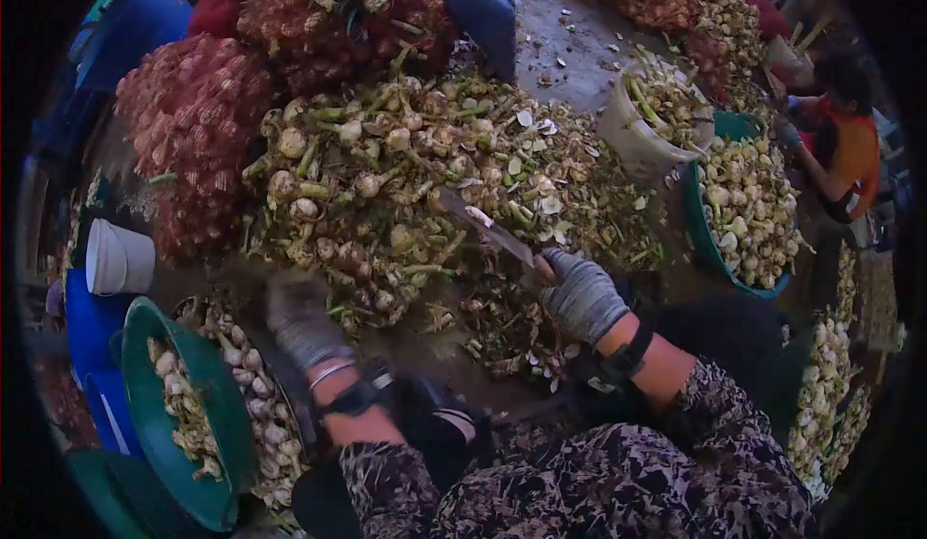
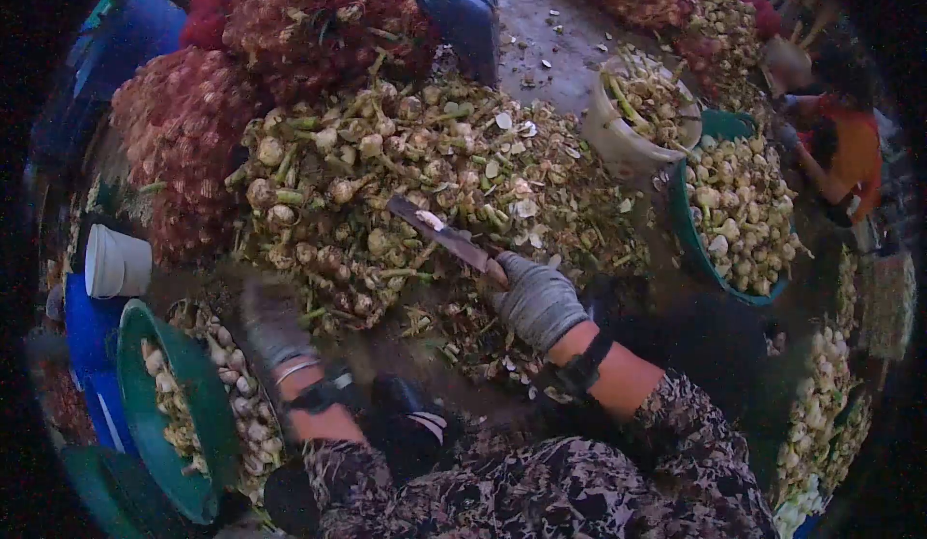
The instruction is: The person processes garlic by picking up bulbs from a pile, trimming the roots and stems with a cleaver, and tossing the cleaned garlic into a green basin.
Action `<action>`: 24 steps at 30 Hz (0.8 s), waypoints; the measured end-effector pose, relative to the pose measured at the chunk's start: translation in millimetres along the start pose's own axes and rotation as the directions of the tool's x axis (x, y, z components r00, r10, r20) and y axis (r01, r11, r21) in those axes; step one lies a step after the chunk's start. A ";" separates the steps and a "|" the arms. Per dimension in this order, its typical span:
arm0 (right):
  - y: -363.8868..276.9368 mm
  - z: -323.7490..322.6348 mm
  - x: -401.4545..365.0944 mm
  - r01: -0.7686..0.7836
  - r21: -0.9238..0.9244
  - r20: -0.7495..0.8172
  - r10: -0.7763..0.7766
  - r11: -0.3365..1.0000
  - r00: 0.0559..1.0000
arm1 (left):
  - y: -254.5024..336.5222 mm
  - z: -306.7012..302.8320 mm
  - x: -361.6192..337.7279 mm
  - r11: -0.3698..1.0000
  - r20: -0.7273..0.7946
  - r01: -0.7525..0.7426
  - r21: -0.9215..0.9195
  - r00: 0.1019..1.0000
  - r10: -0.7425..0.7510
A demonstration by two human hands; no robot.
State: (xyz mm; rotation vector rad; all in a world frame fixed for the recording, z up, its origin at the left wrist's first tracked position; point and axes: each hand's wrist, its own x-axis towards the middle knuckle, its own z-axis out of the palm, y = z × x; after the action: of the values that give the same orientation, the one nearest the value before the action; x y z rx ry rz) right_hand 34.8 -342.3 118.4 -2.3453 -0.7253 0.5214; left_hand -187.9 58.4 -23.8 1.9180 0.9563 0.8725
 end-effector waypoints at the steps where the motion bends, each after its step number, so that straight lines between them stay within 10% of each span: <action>1: 1.2 1.4 4.3 -0.036 -0.008 0.015 0.036 0.999 0.999 | -14.4 49.9 10.8 0.898 0.034 0.215 -0.383 0.975 -0.219; 6: 14.9 -0.4 11.8 -0.122 0.006 0.076 0.121 0.992 0.990 | 47.2 168.7 -7.5 0.913 0.319 0.251 0.321 0.879 -0.354; 8: 16.6 -0.3 12.9 -0.131 -0.005 0.124 0.131 0.991 0.984 | 20.4 197.3 -2.8 0.585 0.444 -0.140 0.799 0.794 -0.416; 14: 12.8 2.1 13.4 -0.145 0.018 0.174 0.140 0.989 0.975 | -32.2 223.8 7.3 0.469 0.583 -0.393 0.791 0.717 -0.381; 17: 11.4 2.8 17.1 -0.119 -0.003 0.217 0.117 0.993 0.969 | -8.8 207.6 3.0 0.754 0.458 -0.095 0.650 0.841 -0.288; 20: 9.1 4.5 11.6 -0.094 0.003 0.215 0.091 0.996 0.972 | -81.6 216.3 -8.9 0.838 0.569 -0.345 0.424 0.821 0.050; 24: 4.9 2.6 5.7 -0.046 -0.056 0.223 0.057 0.997 0.973 | -40.0 215.8 -2.1 0.641 0.682 -0.427 0.638 0.699 -0.214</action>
State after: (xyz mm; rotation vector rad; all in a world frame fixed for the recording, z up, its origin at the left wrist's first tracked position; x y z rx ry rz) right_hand 39.6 -340.8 112.3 -2.3815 -0.7892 0.8094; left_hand -22.0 -3.0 -153.6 2.7478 0.7312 -0.4030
